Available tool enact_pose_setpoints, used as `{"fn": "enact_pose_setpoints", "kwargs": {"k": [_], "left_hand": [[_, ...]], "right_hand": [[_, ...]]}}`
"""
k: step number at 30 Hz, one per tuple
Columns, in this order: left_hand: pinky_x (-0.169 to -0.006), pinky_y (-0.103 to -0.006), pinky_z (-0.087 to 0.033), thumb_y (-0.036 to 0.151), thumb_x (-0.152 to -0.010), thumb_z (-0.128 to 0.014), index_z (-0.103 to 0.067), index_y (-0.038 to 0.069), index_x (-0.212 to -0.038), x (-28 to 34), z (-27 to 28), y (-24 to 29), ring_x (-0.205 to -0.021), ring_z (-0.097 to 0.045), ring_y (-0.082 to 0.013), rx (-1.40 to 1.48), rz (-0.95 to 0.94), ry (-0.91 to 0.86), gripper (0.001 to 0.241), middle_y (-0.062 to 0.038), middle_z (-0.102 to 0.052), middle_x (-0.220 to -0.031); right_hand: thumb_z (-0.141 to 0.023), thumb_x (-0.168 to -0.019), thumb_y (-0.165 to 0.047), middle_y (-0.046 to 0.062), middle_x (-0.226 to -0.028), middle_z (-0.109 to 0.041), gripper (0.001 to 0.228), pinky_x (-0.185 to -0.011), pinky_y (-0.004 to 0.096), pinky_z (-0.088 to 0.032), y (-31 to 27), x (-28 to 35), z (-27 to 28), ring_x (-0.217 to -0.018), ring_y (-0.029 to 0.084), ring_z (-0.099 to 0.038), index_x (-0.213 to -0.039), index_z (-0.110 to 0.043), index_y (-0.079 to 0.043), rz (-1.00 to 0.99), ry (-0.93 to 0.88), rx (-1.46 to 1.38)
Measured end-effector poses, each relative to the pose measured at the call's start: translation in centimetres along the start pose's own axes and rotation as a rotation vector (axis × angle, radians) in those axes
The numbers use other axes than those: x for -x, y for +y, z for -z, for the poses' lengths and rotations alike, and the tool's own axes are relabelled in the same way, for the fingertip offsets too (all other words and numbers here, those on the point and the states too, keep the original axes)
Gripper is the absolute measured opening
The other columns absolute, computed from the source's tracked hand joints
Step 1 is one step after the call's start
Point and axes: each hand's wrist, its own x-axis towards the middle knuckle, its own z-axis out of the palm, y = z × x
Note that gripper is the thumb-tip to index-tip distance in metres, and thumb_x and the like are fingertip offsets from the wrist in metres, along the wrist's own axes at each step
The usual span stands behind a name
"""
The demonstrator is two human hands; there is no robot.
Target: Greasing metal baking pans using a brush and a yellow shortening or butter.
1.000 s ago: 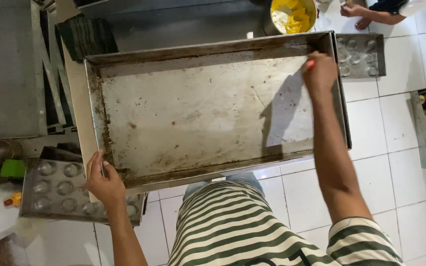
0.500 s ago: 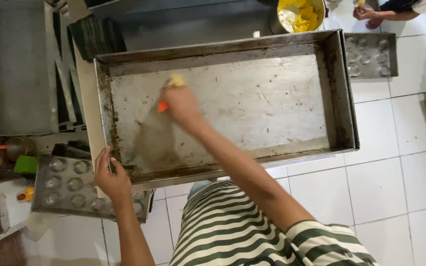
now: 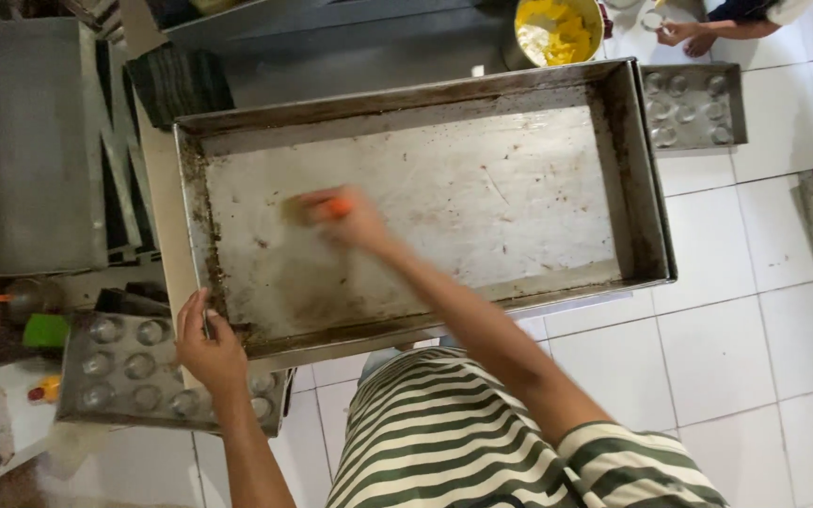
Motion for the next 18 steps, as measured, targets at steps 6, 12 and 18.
{"fn": "enact_pose_setpoints", "kwargs": {"k": [6,12,18], "left_hand": [[-0.095,-0.0444,-0.057,0.000,-0.108,-0.056,-0.069,0.000,-0.133,0.2,0.0,0.0,-0.120,-0.067,-0.0342,0.020,0.005,0.000,0.028,-0.017,-0.068,-0.135],[-0.098,-0.0455,-0.058,-0.002,-0.109,-0.056,-0.069,-0.001,-0.135,0.2,-0.2,0.0,-0.121,-0.068,-0.0339,-0.004,-0.014,0.004,0.030,-0.017,-0.068,-0.135],[-0.099,-0.0455,-0.057,-0.002,-0.109,-0.056,-0.069,-0.001,-0.135,0.2,-0.3,0.1,-0.121,-0.067,-0.0341,-0.022,0.009,0.010,0.029,-0.018,-0.068,-0.135]], "right_hand": [[-0.072,-0.088,-0.007,0.009,-0.107,-0.074,0.037,-0.076,0.035,-0.063,19.8,7.1,21.8,-0.093,0.017,-0.072,-0.124,-0.067,0.000,0.008,0.475,-0.112],[-0.067,-0.102,-0.016,0.011,-0.103,-0.079,0.022,-0.071,0.031,-0.062,11.8,18.0,31.4,-0.088,0.019,-0.077,-0.118,-0.078,-0.007,-0.072,0.782,0.110],[-0.076,-0.084,-0.011,0.016,-0.095,-0.076,0.024,-0.075,0.043,-0.058,12.4,16.0,26.4,-0.083,0.033,-0.074,-0.107,-0.081,-0.013,-0.258,0.768,1.154]]}}
